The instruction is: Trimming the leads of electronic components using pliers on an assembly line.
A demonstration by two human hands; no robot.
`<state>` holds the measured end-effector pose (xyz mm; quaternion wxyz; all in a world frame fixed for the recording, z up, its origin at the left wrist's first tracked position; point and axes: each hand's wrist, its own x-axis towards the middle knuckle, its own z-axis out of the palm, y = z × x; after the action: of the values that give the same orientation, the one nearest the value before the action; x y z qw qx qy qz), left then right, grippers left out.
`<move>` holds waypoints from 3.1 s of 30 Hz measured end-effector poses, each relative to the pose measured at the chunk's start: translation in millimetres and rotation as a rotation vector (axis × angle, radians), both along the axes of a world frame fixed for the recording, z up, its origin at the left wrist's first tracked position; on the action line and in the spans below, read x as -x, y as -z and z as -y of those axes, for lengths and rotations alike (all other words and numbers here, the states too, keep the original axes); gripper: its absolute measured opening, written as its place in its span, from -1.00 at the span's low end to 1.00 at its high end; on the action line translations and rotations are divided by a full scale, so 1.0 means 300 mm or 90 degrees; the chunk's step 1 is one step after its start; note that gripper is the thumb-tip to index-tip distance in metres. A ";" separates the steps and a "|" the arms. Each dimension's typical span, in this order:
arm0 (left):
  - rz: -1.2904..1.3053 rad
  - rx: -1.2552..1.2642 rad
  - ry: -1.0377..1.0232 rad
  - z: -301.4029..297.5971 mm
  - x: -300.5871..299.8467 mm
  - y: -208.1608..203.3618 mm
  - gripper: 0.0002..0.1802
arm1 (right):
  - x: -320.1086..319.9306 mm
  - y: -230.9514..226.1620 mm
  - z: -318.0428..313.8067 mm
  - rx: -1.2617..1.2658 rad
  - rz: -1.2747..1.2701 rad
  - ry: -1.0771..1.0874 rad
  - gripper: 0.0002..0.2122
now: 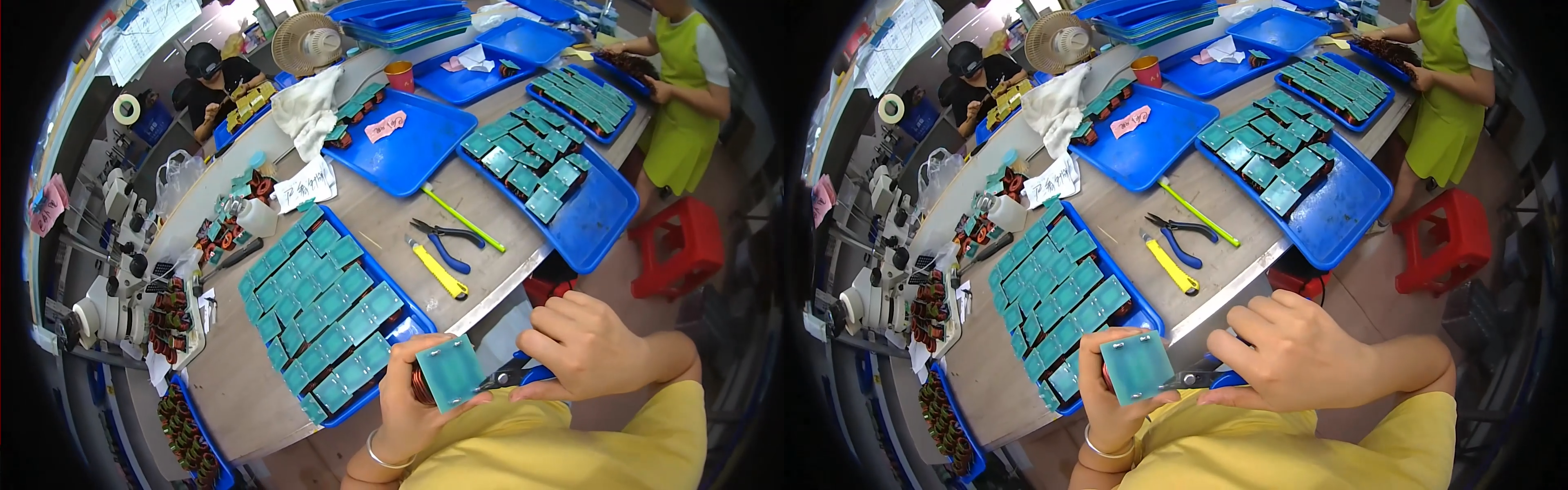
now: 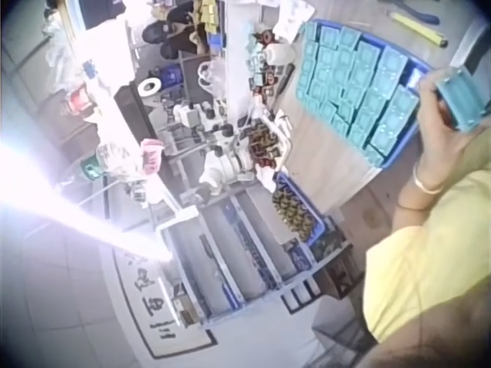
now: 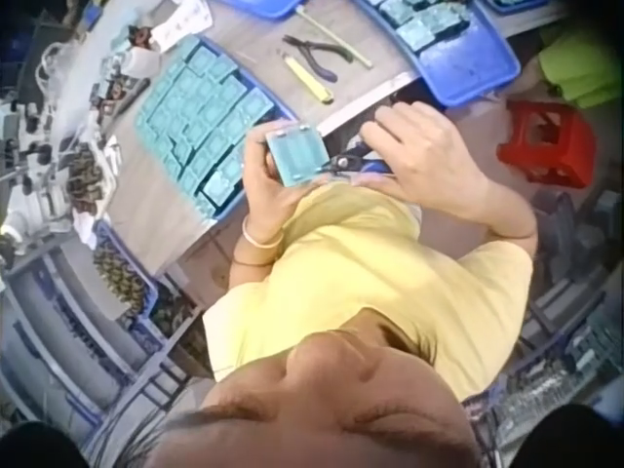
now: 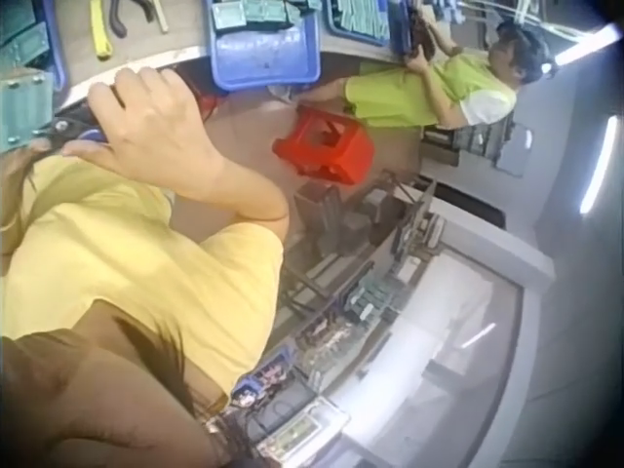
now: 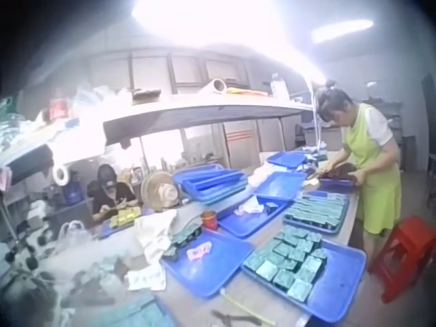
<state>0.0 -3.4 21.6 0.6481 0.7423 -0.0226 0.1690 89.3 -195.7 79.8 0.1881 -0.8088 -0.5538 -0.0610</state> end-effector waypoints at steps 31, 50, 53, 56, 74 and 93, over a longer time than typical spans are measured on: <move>-0.066 -0.041 0.090 -0.012 0.006 0.020 -0.13 | 0.012 0.062 -0.014 -0.023 -0.034 -0.014 -0.55; 0.028 -0.177 0.105 -0.006 -0.009 -0.014 -0.18 | 0.022 0.062 -0.005 -0.041 -0.017 -0.035 -0.56; -0.017 -0.222 0.094 -0.009 -0.003 -0.038 -0.20 | 0.020 0.114 -0.002 -0.056 -0.028 -0.045 -0.56; 0.001 -0.231 0.102 -0.004 -0.017 -0.015 -0.22 | 0.014 0.152 0.012 -0.069 -0.051 -0.043 -0.56; 0.140 -0.138 0.192 0.009 -0.007 -0.023 -0.21 | -0.008 0.073 0.037 -0.083 -0.013 0.059 -0.61; 0.104 -0.170 0.170 -0.006 -0.012 0.011 -0.24 | -0.018 0.135 0.026 -0.044 -0.084 0.041 -0.56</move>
<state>3.5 -1.7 18.4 0.5568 0.7957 -0.1952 0.1368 94.6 -203.5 39.2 0.2502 -0.8216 -0.5112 -0.0329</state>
